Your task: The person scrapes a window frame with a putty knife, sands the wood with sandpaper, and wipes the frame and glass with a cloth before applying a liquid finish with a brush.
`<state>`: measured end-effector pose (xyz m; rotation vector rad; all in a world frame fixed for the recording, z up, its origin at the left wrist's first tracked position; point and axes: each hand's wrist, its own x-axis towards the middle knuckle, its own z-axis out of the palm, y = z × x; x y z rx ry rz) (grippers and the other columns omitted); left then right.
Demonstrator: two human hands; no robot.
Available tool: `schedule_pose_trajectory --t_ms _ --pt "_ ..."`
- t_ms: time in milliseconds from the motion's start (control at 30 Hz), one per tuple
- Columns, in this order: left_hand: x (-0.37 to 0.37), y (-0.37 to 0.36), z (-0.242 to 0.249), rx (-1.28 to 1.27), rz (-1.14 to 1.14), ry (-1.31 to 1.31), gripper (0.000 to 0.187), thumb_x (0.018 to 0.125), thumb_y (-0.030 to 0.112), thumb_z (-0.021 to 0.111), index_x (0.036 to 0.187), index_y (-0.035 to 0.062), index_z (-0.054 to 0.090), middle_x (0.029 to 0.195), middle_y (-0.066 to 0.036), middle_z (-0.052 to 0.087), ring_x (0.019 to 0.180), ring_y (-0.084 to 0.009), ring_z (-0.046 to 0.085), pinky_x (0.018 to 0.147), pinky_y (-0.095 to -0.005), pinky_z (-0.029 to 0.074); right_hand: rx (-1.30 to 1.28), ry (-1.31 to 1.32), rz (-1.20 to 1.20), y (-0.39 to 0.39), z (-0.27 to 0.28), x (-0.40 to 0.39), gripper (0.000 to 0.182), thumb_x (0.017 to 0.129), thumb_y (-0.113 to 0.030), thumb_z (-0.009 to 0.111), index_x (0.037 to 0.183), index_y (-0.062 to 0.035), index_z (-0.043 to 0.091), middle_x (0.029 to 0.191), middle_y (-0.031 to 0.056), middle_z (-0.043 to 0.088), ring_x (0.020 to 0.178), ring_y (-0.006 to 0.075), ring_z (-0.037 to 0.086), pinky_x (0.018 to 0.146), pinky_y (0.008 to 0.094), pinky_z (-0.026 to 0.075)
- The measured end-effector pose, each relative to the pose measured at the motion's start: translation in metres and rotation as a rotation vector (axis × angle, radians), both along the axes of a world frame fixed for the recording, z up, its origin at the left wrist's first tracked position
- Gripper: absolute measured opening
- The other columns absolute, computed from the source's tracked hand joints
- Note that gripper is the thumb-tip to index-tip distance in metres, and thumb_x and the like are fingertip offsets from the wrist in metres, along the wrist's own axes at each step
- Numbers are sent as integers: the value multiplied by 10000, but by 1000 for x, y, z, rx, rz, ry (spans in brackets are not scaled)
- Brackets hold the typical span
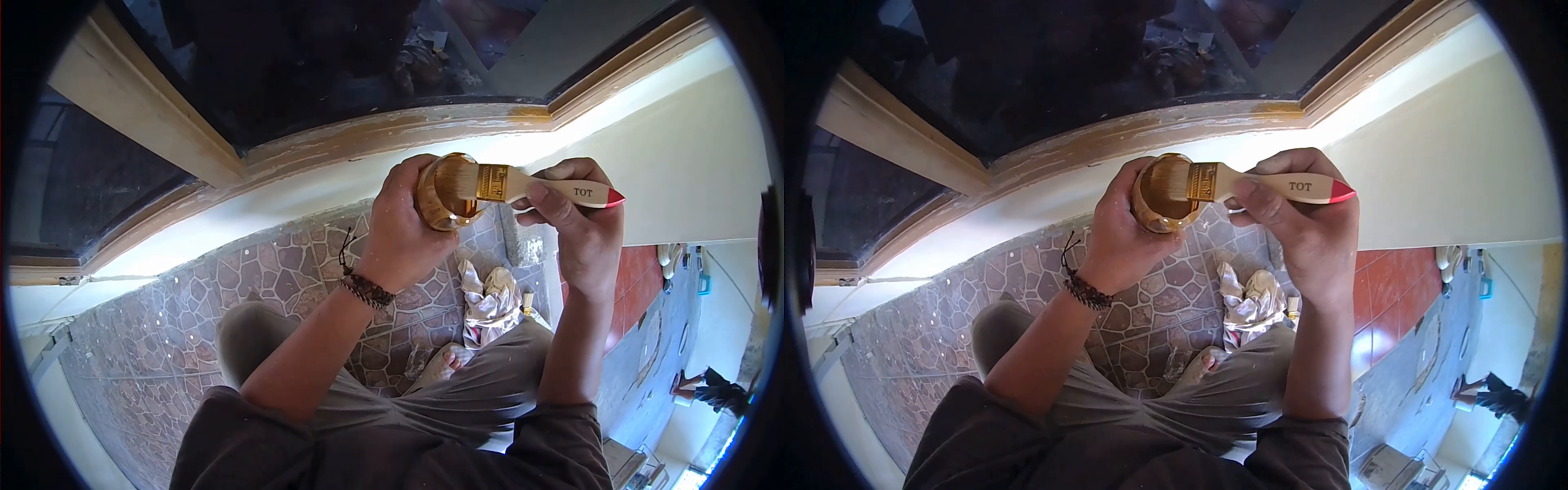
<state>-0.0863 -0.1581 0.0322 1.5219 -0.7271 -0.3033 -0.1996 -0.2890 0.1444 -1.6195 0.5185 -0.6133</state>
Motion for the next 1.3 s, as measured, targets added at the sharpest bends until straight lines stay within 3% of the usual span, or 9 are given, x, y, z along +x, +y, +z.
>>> schedule_pose_trajectory --t_ms 233,433,533,600,667,800,933,1200,1300 --pt "-1 2 5 -61 -57 149 624 644 16 758 1213 -3 502 1138 -130 615 1082 -238 620 950 -333 495 291 -65 102 -36 -16 -6 231 860 -47 684 1042 34 568 930 180 672 786 242 710 617 275 615" --pt "-5 4 10 -21 -70 89 625 650 21 761 1218 11 500 1141 -118 624 1078 -224 628 942 -327 500 892 -191 76 -51 -44 -5 251 889 -115 632 1103 13 603 887 150 648 779 234 662 661 290 567" --pt "-7 4 5 -5 -90 133 680 647 3 798 1257 51 501 1173 -45 610 1112 -155 590 985 -310 456 851 -286 132 -84 -46 -18 240 905 -142 615 1100 -2 606 921 162 637 842 244 659 674 291 567" --pt "-7 6 5 7 -108 128 674 652 13 801 1253 52 499 1174 -48 611 1118 -158 591 989 -316 456 770 -325 -65 -105 -43 -27 249 918 -160 597 1116 -9 597 953 163 653 886 260 670 679 321 576" --pt "-10 8 8 23 -109 160 671 656 19 806 1252 54 499 1182 -51 609 1125 -164 592 993 -321 458 446 -247 -305 -119 -41 -28 275 915 -151 596 1143 3 578 991 155 656 895 263 678 696 327 587" --pt "-12 10 10 38 -141 115 684 655 21 816 1259 56 496 1193 -55 605 1129 -172 593 996 -328 461 143 -175 -467 -143 -60 -22 384 881 -119 632 1203 65 533 1020 168 652 891 264 693 715 338 599" --pt "-14 12 11 33 -182 136 706 651 43 835 1268 55 492 1202 -60 602 1132 -174 595 996 -332 465 64 -190 -421 -129 -63 9 453 834 -92 684 1200 112 510 965 174 659 807 249 703 657 311 594" --pt "-13 15 7 81 -219 147 729 649 61 839 1284 60 481 1201 -67 606 1123 -182 603 991 -336 475 -223 -34 -397 -114 -66 47 286 892 -104 664 1074 98 579 916 177 681 819 236 710 640 303 586" --pt "-13 15 7 91 -212 133 726 647 68 841 1278 61 483 1196 -67 608 1116 -182 608 987 -336 478 -281 -13 -405 -123 -68 50 271 857 -56 675 1033 109 551 833 175 672 708 210 697 559 296 594"
